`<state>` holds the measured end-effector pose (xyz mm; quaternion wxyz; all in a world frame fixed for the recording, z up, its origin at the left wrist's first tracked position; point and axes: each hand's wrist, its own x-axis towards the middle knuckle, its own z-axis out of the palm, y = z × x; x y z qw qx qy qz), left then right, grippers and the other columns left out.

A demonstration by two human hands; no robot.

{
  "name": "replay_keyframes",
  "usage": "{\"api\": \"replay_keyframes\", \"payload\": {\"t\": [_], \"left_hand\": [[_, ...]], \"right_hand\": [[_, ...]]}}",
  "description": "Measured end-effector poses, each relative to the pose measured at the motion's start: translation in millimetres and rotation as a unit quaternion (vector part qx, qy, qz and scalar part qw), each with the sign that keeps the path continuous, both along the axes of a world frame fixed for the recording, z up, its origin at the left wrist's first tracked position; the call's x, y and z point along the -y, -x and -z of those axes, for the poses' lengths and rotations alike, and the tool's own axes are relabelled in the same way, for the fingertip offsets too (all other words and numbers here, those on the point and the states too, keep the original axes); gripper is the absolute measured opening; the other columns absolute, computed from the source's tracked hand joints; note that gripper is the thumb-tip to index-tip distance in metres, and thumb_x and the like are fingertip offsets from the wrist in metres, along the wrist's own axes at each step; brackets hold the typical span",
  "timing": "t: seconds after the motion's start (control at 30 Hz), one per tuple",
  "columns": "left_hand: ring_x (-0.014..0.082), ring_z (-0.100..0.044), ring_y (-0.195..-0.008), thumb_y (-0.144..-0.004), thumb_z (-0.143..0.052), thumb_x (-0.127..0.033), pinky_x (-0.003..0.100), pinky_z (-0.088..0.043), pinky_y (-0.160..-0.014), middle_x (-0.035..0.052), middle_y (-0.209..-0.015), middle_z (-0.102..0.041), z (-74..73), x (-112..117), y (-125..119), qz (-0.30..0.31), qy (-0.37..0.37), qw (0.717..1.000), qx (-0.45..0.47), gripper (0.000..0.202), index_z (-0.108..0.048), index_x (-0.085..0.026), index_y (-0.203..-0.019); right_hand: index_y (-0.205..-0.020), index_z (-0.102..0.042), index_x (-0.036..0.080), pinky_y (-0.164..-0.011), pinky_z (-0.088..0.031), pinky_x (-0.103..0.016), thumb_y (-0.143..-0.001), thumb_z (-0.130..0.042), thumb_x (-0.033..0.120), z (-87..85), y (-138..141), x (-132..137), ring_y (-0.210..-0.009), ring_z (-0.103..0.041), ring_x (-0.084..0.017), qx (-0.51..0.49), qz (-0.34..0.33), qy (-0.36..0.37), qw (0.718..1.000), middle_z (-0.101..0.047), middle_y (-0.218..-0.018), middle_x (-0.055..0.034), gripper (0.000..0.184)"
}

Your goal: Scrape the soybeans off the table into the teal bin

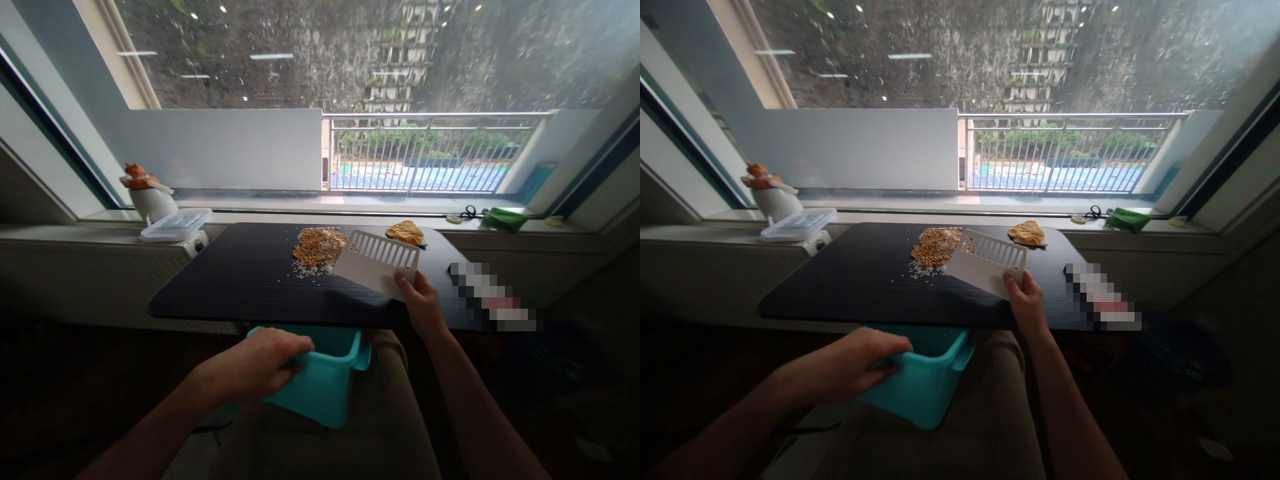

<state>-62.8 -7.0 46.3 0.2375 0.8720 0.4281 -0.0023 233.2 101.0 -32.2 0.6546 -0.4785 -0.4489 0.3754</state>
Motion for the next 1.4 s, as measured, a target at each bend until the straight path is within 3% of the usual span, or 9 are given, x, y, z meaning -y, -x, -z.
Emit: {"api": "replay_keyframes", "payload": {"t": [0.47, 0.93, 1.4], "left_hand": [[0.0202, -0.065, -0.081, -0.082, -0.054, -0.014, 0.022, -0.042, -0.067, -0.0013, -0.086, -0.067, -3.3, 0.3, -4.4, -0.003, -0.002, 1.000, -0.001, 0.011, -0.057, -0.023, -0.086], [0.0201, -0.066, -0.082, -0.081, -0.056, -0.009, 0.022, -0.043, -0.069, -0.0012, -0.087, -0.068, -5.9, 2.1, 0.2, -0.011, 0.006, 1.000, -0.003, 0.015, -0.058, -0.022, -0.088], [0.0200, -0.065, -0.083, -0.080, -0.056, -0.009, 0.021, -0.043, -0.069, -0.0015, -0.086, -0.068, -6.2, 1.5, 6.0, -0.020, 0.010, 1.000, -0.003, 0.015, -0.058, -0.023, -0.088]], "right_hand": [[-0.092, -0.069, 0.020, -0.072, -0.048, -0.032, -0.070, -0.073, 0.048, 4.5, -1.0, -2.3, -0.072, -0.062, -0.018, 0.015, 0.033, -0.009, 0.999, -0.071, -0.079, 0.0000, 0.036], [-0.092, -0.068, 0.020, -0.067, -0.050, -0.032, -0.069, -0.072, 0.050, -10.0, 34.1, -39.4, -0.069, -0.063, -0.019, 0.041, -0.047, -0.001, 0.998, -0.070, -0.077, -0.0009, 0.039], [-0.089, -0.069, 0.019, -0.068, -0.051, -0.033, -0.067, -0.074, 0.048, -14.6, 38.2, -36.9, -0.069, -0.064, -0.020, 0.051, -0.056, 0.010, 0.997, -0.071, -0.076, -0.0012, 0.036]]}}
